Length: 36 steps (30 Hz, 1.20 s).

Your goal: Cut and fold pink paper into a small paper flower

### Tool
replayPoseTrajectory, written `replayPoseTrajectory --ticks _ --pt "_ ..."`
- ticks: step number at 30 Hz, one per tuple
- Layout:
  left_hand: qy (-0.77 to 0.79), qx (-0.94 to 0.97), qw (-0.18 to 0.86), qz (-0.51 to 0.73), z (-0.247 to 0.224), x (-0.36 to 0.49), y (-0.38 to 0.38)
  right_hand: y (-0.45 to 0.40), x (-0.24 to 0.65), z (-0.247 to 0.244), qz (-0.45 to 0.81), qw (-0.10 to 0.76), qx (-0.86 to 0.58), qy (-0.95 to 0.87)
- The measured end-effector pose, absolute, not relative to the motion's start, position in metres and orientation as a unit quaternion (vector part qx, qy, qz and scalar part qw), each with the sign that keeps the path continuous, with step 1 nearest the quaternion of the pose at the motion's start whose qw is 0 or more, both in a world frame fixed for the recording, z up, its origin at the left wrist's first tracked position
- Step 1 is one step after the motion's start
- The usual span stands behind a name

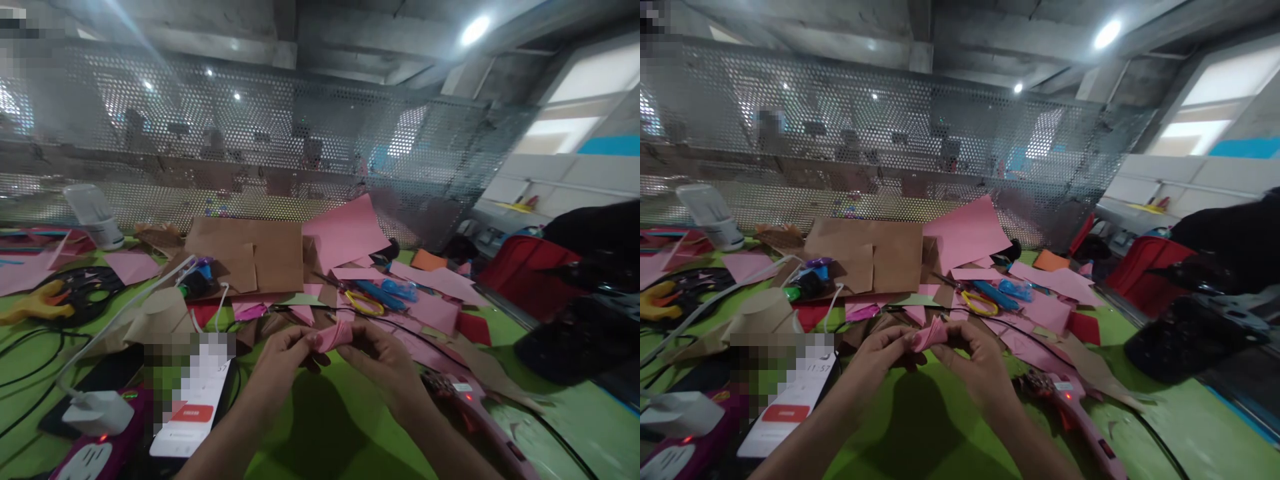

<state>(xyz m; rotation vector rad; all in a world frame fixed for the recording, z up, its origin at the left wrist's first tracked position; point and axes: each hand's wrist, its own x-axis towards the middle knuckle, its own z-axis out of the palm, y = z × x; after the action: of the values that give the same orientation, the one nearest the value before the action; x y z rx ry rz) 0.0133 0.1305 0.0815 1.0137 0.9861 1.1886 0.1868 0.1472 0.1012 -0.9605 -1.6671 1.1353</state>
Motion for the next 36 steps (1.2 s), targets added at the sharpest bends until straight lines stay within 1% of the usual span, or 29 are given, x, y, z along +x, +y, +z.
replayPoseTrajectory --ticks 8,14,24,27,32,36 --pt "0.409 0.450 0.615 0.502 0.0815 0.0141 0.1300 0.1481 0.1890 0.0966 0.467 0.486 -0.400 -0.621" --pt "0.384 0.493 0.592 0.509 0.0822 0.0155 0.1296 0.1501 0.1892 0.0948 0.492 0.502 -0.396 -0.590" --pt "0.433 0.467 0.567 0.522 0.0781 0.0152 0.1327 0.1442 0.1859 0.1023 0.490 0.473 -0.385 -0.622" --pt "0.453 0.465 0.559 0.516 0.0797 0.0137 0.1324 0.1439 0.1863 0.1019 0.467 0.461 -0.369 -0.658" --pt "0.446 0.450 0.583 0.507 0.0828 0.0147 0.1292 0.1450 0.1892 0.0971 0.431 0.456 -0.391 -0.673" --pt "0.440 0.428 0.602 0.511 0.0834 0.0155 0.1291 0.1447 0.1918 0.0948 0.473 0.475 -0.384 -0.636"
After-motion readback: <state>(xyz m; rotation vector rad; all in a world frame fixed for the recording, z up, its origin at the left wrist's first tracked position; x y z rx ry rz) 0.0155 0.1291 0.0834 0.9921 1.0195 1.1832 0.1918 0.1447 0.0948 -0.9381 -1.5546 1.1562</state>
